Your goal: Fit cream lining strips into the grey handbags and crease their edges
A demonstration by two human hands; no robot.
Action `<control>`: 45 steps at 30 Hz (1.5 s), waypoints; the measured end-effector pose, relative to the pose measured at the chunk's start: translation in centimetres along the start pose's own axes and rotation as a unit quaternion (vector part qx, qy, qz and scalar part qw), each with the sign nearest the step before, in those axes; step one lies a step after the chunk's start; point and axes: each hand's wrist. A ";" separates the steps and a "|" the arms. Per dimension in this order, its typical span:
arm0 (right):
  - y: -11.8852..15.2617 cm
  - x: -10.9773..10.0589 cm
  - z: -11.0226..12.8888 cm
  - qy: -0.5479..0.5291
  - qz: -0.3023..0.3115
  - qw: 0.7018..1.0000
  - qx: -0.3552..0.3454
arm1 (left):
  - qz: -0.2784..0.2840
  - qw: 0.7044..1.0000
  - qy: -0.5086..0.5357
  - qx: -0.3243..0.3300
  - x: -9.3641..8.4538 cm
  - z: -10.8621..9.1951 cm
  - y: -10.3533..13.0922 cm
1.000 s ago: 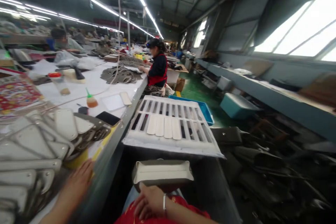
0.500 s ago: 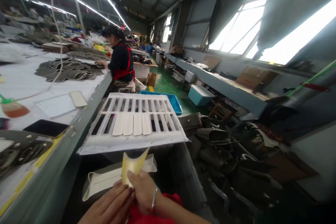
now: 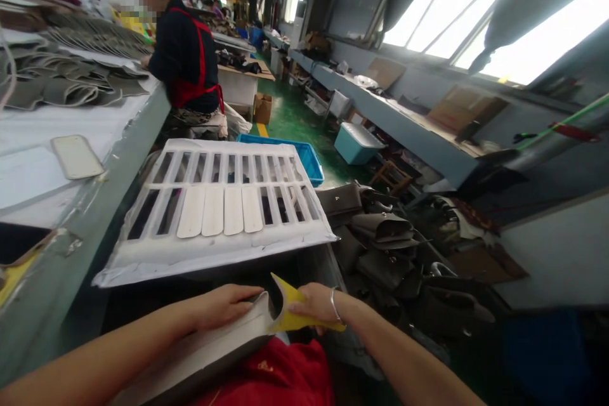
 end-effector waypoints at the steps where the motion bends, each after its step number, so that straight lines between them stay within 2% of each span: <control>1: -0.5 -0.1 0.5 0.059 -0.014 0.998 0.010 | 0.022 1.000 0.008 0.001 -0.3 0.2 -0.2; 4: -1.9 -0.5 1.8 0.184 -0.064 0.981 0.003 | 0.073 0.996 0.047 -0.001 -1.3 0.9 -0.6; 8: -3.8 -0.7 2.6 0.261 -0.123 0.956 -0.058 | 0.116 0.988 0.105 -0.004 -2.1 2.0 -1.8; 10: -4.7 -0.4 2.8 0.277 -0.158 0.944 -0.082 | 0.127 0.982 0.137 0.002 -2.1 2.5 -2.4; 14: -6.2 0.4 3.7 0.299 -0.240 0.920 -0.074 | 0.131 0.970 0.203 0.002 -1.9 3.5 -3.0; 18: -7.5 0.8 4.5 0.331 -0.281 0.894 -0.111 | 0.128 0.959 0.252 -0.005 -1.4 4.2 -2.8; 24: -8.5 0.4 5.0 0.383 -0.241 0.869 -0.202 | 0.148 0.947 0.284 0.007 -1.1 5.3 -2.6; 28: -8.6 0.2 5.4 0.407 -0.208 0.861 -0.225 | 0.163 0.927 0.336 0.034 -1.3 5.1 -2.4; 31: -8.4 0.1 5.9 0.419 -0.195 0.856 -0.232 | 0.159 0.921 0.356 0.027 -1.5 4.8 -2.0; 34: -8.3 -0.1 6.3 0.431 -0.171 0.858 -0.222 | 0.135 0.925 0.354 0.002 -0.9 5.1 -1.9; 37: -8.3 -0.2 6.6 0.430 -0.163 0.860 -0.222 | 0.089 0.928 0.355 -0.074 0.2 6.4 -2.0; 39: -8.3 -0.2 6.6 0.429 -0.163 0.859 -0.225 | 0.052 0.942 0.317 -0.099 0.8 7.4 -2.1; 42: -8.2 -0.1 6.5 0.432 -0.159 0.859 -0.226 | 0.031 0.972 0.231 -0.039 1.2 8.3 -2.0; 45: -8.2 0.0 6.3 0.429 -0.158 0.858 -0.234 | 0.037 0.979 0.202 0.002 1.3 8.3 -1.7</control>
Point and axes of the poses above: each hand's wrist, its own y-axis away from the middle knuckle, its own x-axis out of the palm, z = x × y, and after that the axes turned 5 degrees about x, right-handed
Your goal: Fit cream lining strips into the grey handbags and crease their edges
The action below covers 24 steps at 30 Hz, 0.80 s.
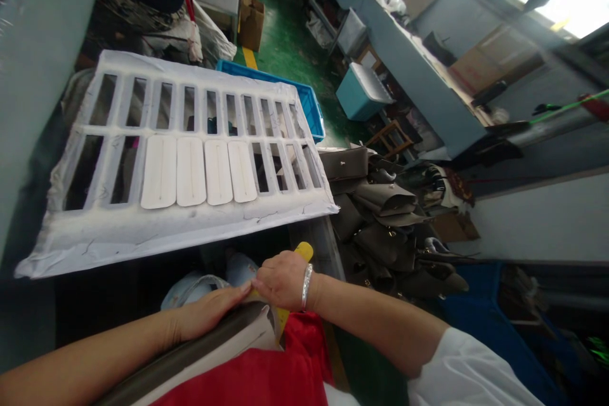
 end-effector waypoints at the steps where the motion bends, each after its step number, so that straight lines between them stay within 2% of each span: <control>1: 0.0 0.1 0.0 0.000 -0.004 1.000 -0.002 | 0.003 1.000 -0.003 0.002 0.0 -0.1 0.1; 8: 0.1 0.1 -0.3 0.000 -0.001 1.000 -0.013 | 0.028 1.000 -0.002 0.012 -0.1 -0.9 0.4; 19: 0.8 0.6 0.2 -0.022 -0.003 1.000 -0.007 | 0.092 0.994 -0.049 0.012 -0.1 -3.9 0.1; 24: 1.0 0.5 0.0 -0.030 -0.001 1.000 -0.006 | 0.088 0.995 -0.038 -0.008 0.0 -4.9 -0.2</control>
Point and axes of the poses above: each hand's wrist, its own y-axis away from the middle knuckle, its own x-axis out of the palm, z = x × y, and after that the axes turned 5 degrees about x, right-handed
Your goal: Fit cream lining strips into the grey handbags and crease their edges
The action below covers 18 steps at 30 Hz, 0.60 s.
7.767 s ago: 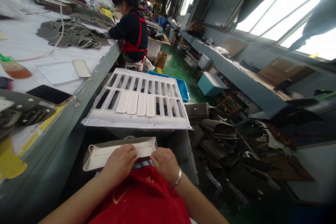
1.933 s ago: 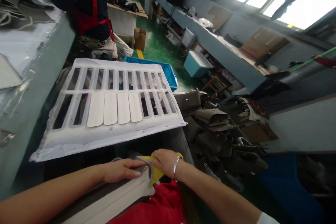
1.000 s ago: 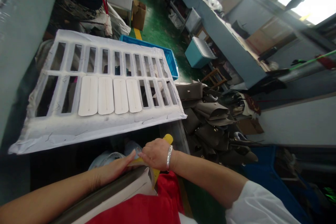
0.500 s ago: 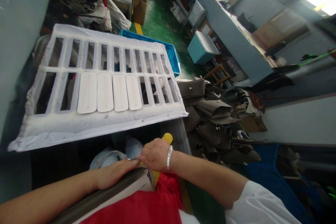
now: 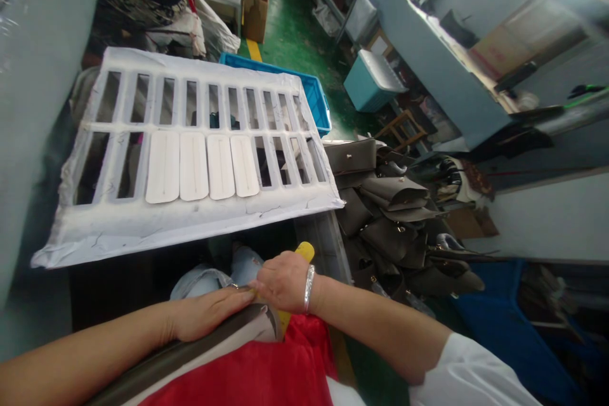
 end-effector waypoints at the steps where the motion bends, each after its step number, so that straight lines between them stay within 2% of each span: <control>1: 0.0 0.0 0.0 0.000 0.000 1.000 -0.001 | -0.001 1.000 0.007 0.000 0.0 -0.2 0.0; 9: 0.2 0.4 -0.2 -0.008 -0.008 1.000 -0.018 | 0.016 0.999 0.028 -0.006 0.0 -1.0 -0.1; 18: 1.0 0.7 -0.4 -0.019 0.005 1.000 -0.014 | 0.030 0.997 -0.048 -0.044 0.0 -2.1 -0.4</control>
Point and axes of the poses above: each hand's wrist, its own y-axis away from the middle knuckle, its own x-axis out of the palm, z = x × y, and after that the axes turned 5 degrees about x, right-handed
